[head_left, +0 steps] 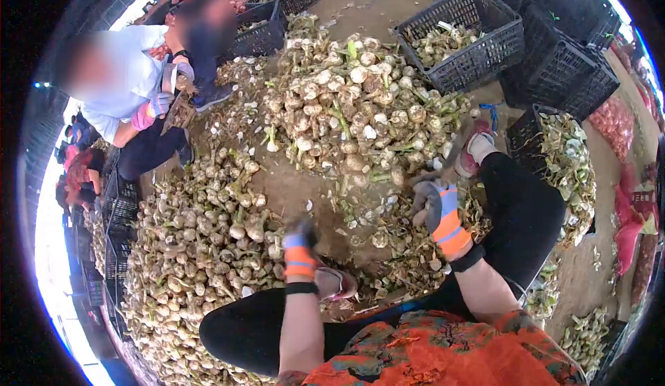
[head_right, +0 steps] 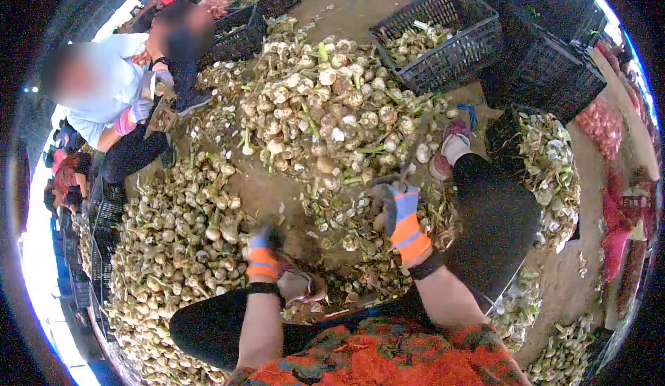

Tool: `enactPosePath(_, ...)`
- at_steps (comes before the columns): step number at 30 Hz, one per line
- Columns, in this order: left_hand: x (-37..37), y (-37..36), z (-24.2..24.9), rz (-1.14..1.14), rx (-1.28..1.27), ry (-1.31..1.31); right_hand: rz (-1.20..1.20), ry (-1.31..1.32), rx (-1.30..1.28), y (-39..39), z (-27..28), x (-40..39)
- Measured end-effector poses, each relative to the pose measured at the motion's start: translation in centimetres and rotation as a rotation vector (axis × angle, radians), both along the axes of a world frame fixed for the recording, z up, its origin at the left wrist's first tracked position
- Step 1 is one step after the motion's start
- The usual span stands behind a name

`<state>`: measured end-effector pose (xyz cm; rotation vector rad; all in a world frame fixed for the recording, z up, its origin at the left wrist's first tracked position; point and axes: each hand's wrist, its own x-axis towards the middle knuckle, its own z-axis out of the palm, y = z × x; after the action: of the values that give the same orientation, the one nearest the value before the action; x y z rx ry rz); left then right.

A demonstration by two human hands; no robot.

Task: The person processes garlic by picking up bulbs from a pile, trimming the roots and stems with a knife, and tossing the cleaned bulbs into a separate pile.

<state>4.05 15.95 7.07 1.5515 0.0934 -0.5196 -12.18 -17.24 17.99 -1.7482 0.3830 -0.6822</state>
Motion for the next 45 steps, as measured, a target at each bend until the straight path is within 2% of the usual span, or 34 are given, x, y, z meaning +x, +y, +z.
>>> enactPosePath(1, -2.6, -4.4, -3.0, -0.309, 0.479, -0.545, -0.104, 0.056, 0.419, 0.9, -0.5, 0.5)
enactPosePath(2, -5.1, -7.2, -5.3, -0.491, 0.479, -0.482, -0.209, 0.111, 0.835, 1.4, -1.2, 0.5)
enactPosePath(3, -6.9, -10.8, -2.9, -0.697, 1.128, -0.133, -0.183, 0.004, 0.499, 1.7, -4.0, 0.3)
enactPosePath(4, -8.2, -10.5, -5.3, -0.881, 0.764, -0.178, -0.175, -0.011, 0.501, 1.4, -4.5, -0.3)
enactPosePath(5, -9.3, -12.3, -5.7, -1.127, 0.997, -0.687, -0.107, -0.070, 0.030, 0.8, -4.9, -0.5)
enactPosePath(6, -10.2, -12.6, -4.8, -1.075, 0.824, -0.534, -0.033, -0.146, -0.434, 1.0, -5.0, 0.2)
enactPosePath(7, -10.2, -12.8, -7.6, -1.314, 0.895, -0.629, -0.086, 0.022, 0.114, 2.1, -3.1, 0.1)
enactPosePath(8, -11.2, -13.0, -11.3, -1.082, 0.795, -0.341, -0.111, 0.230, 0.654, 3.1, 0.9, -0.3)
enactPosePath(10, -10.8, -14.2, -3.6, -1.057, 0.787, -0.121, 0.020, 0.326, 0.819, 3.4, 8.6, 0.8)
enactPosePath(11, -10.8, -13.4, -4.8, -1.016, 0.803, -0.119, -0.029, 0.201, 0.872, 3.1, 4.8, 0.4)
enactPosePath(12, -11.3, -12.1, -7.6, -0.946, 0.651, -0.111, -0.087, 0.078, 0.925, 2.7, 1.1, 0.0)
enactPosePath(13, -10.7, -11.5, -9.9, -0.881, 0.497, -0.113, -0.033, 0.232, 0.620, 3.9, 6.1, 1.1)
enactPosePath(14, -9.0, -11.6, -11.6, -0.862, 0.503, -0.124, -0.014, 0.222, 0.617, 3.7, 5.8, 1.6)
enactPosePath(16, -7.6, -11.9, -13.9, -0.200, -0.221, 0.013, 0.279, 0.205, 0.991, 2.6, 4.6, 1.2)
enactPosePath(17, -6.7, -11.1, -8.1, -0.214, -0.225, 0.020, 0.160, 0.334, 0.566, 4.2, 6.1, 1.8)
enactPosePath(18, -5.6, -10.4, -1.2, -0.227, -0.228, 0.028, 0.134, 0.210, 0.589, 5.4, 7.1, 1.9)
enactPosePath(19, -4.7, -10.5, 2.7, -0.074, -0.406, 0.220, 0.155, 0.295, 0.376, 5.4, 4.8, 1.7)
enactPosePath(20, -4.0, -10.3, 5.0, 0.083, -0.572, 0.417, 0.178, 0.382, 0.166, 5.2, 2.5, 1.4)
enactPosePath(22, -2.8, -8.7, 7.0, 0.095, -0.714, 0.439, 0.338, 0.358, -0.082, 7.2, 5.8, 1.9)
enactPosePath(24, -2.8, -5.2, 5.2, -0.282, 0.087, -0.491, 0.418, 0.526, -0.720, 8.3, 6.0, 1.7)
enactPosePath(25, -3.6, -5.0, 10.2, -0.232, -0.629, 0.098, 0.547, 0.618, -0.727, 9.4, 9.1, 2.0)
enactPosePath(26, -4.5, -5.3, 15.5, -0.140, -1.303, 0.727, 0.541, 0.630, -0.727, 10.0, 10.0, 2.3)
enactPosePath(27, -4.9, -5.6, 13.1, 0.148, -0.774, 0.396, 0.642, 0.709, -0.784, 10.5, 10.5, 2.4)
enactPosePath(28, -5.9, -6.1, 16.4, 0.099, -0.678, 0.232, 0.746, 0.788, -0.835, 10.9, 10.7, 2.3)
enactPosePath(30, -6.2, -6.2, 16.2, 0.165, -0.842, 0.455, 0.769, 0.808, -0.826, 11.4, 10.7, 2.5)
enactPosePath(31, -6.2, -6.3, 16.3, 0.152, -0.840, 0.465, 0.778, 0.806, -0.832, 11.5, 10.8, 2.5)
enactPosePath(33, -6.0, -6.6, 16.8, 0.211, -0.853, 0.742, 0.785, 0.780, -0.844, 11.2, 11.1, 2.3)
enactPosePath(36, -6.4, -6.7, 16.6, 0.164, -0.833, 0.708, 0.778, 0.807, -0.811, 11.2, 11.3, 2.5)
enactPosePath(38, -6.0, -6.0, 12.8, 0.165, -0.824, 0.729, 0.778, 0.827, -0.793, 11.2, 10.7, 2.6)
enactPosePath(39, -6.2, -5.4, 10.3, 0.100, -0.495, 0.385, 0.802, 0.845, -0.783, 11.2, 10.2, 2.8)
enactPosePath(40, -6.4, -5.6, 10.9, 0.033, -0.165, 0.043, 0.826, 0.862, -0.772, 11.2, 9.8, 2.9)
enactPosePath(41, -6.6, -5.8, 11.5, 0.029, -0.164, 0.045, 0.823, 0.866, -0.769, 11.1, 9.3, 3.0)
enactPosePath(43, -7.2, -6.3, 13.5, 0.017, -0.577, 0.260, 0.846, 0.866, -0.753, 11.0, 8.5, 3.1)
enactPosePath(45, -7.4, -6.2, 13.7, 0.003, -0.574, 0.249, 0.848, 0.873, -0.753, 11.1, 8.1, 3.0)
